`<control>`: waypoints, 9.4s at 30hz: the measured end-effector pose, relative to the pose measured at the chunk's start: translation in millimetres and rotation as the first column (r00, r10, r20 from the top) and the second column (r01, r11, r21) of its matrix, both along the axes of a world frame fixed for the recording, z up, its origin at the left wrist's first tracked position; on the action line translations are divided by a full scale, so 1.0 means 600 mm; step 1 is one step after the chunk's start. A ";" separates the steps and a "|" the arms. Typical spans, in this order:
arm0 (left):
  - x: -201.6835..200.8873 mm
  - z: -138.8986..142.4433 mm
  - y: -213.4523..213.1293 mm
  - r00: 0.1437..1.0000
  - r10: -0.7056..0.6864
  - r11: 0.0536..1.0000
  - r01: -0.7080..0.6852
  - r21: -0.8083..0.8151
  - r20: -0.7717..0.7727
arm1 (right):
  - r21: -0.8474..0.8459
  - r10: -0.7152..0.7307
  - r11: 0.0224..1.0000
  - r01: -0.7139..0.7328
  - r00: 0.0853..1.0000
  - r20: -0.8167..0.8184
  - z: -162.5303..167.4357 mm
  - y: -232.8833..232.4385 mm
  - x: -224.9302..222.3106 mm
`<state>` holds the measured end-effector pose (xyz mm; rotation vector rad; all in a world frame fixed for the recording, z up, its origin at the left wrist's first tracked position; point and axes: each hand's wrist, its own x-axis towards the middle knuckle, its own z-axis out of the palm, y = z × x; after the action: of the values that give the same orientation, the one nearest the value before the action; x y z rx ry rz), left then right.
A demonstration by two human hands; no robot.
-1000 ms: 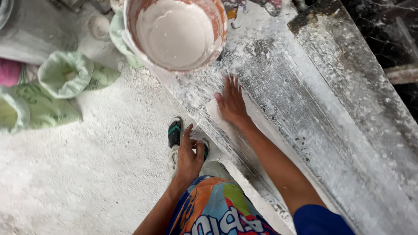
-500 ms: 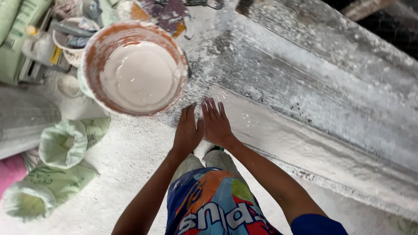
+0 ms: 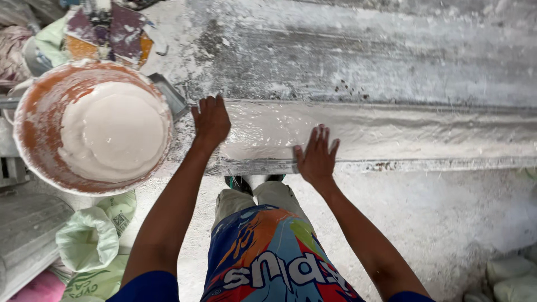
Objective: The person dips a bundle of white glass fibers into a bucket of water, spreads the wet fibers along a long decorative plaster mold on the workbench, and then scoops plaster slurry from a bowl and spreads it over the fibers and mold surface by hand and with a small scraper, smoothing the surface.
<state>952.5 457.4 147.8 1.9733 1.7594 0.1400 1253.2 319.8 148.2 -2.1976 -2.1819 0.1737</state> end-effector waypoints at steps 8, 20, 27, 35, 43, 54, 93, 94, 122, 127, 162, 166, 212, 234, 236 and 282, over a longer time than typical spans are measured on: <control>0.007 0.018 0.028 0.997 0.042 0.988 -0.050 -0.144 -0.059 | -0.049 0.039 0.998 -0.041 0.998 -0.053 -0.011 -0.026 -0.007; -0.024 0.017 0.010 0.980 -0.169 0.977 0.180 0.115 -0.102 | 0.017 0.252 0.968 -0.252 0.966 -0.056 -0.008 -0.079 -0.004; -0.021 0.003 0.005 0.981 -0.151 0.983 0.161 0.083 -0.120 | 0.016 0.449 0.894 -0.448 0.893 -0.028 -0.019 -0.057 -0.007; -0.029 -0.001 0.011 0.974 -0.138 0.984 0.155 0.083 -0.178 | -0.028 0.511 0.859 -0.511 0.860 -0.002 -0.020 -0.076 0.027; -0.040 0.015 -0.001 0.832 -0.343 0.883 0.443 0.151 -0.435 | -0.055 0.464 0.883 -0.466 0.885 -0.044 -0.002 -0.083 0.023; -0.004 0.110 0.042 0.259 -0.561 0.718 0.625 -0.306 -0.786 | 0.030 0.226 0.974 -0.224 0.960 -0.164 0.011 0.051 -0.049; 0.572 0.000 0.108 0.076 -0.788 0.227 0.958 -0.173 -0.611 | -0.029 -0.386 0.922 0.386 0.913 -0.129 -0.013 -0.035 0.280; 0.601 -0.001 0.104 0.072 -0.782 0.219 0.962 -0.164 -0.619 | -0.038 -0.388 0.922 0.386 0.912 -0.133 -0.013 -0.037 0.303; 1.708 -0.026 0.017 0.123 -0.843 0.192 0.978 -0.080 -0.523 | 0.154 -0.456 0.867 0.475 0.879 -0.144 -0.040 -0.107 1.235; 1.909 -0.023 0.010 0.103 -0.837 0.163 0.985 -0.065 -0.537 | 0.096 -0.482 0.868 0.487 0.873 -0.070 -0.033 -0.104 1.431; 3.242 -0.017 -0.084 0.075 -0.827 0.186 0.972 -0.146 -0.558 | 0.078 -0.662 0.468 0.881 0.407 -0.630 -0.106 -0.307 2.994; 3.365 -0.019 -0.104 0.062 -0.821 0.200 0.962 -0.184 -0.567 | -0.288 -0.237 0.573 0.767 -0.182 -0.954 -0.117 -0.316 3.146; 3.309 0.007 -0.379 0.981 -0.190 0.856 0.186 0.483 -0.040 | 0.042 0.657 0.746 -0.665 0.725 -0.206 -0.041 -0.136 3.232; 3.428 -0.059 -0.435 0.998 -0.056 0.947 0.057 0.315 -0.012 | -0.092 0.542 0.825 -0.557 0.827 -0.151 -0.020 -0.149 3.256; 3.434 -0.061 -0.435 0.999 -0.043 0.944 0.036 0.328 0.015 | -0.125 0.554 0.813 -0.569 0.821 -0.136 -0.021 -0.142 3.242; 3.526 -0.044 -0.440 0.999 0.041 0.956 -0.048 0.289 0.030 | 0.021 0.359 0.924 -0.382 0.848 -0.391 -0.027 -0.103 3.373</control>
<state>3068.4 193.5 121.5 2.1217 1.8550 0.4584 3276.8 257.8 132.1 -1.5558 -2.3477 0.6339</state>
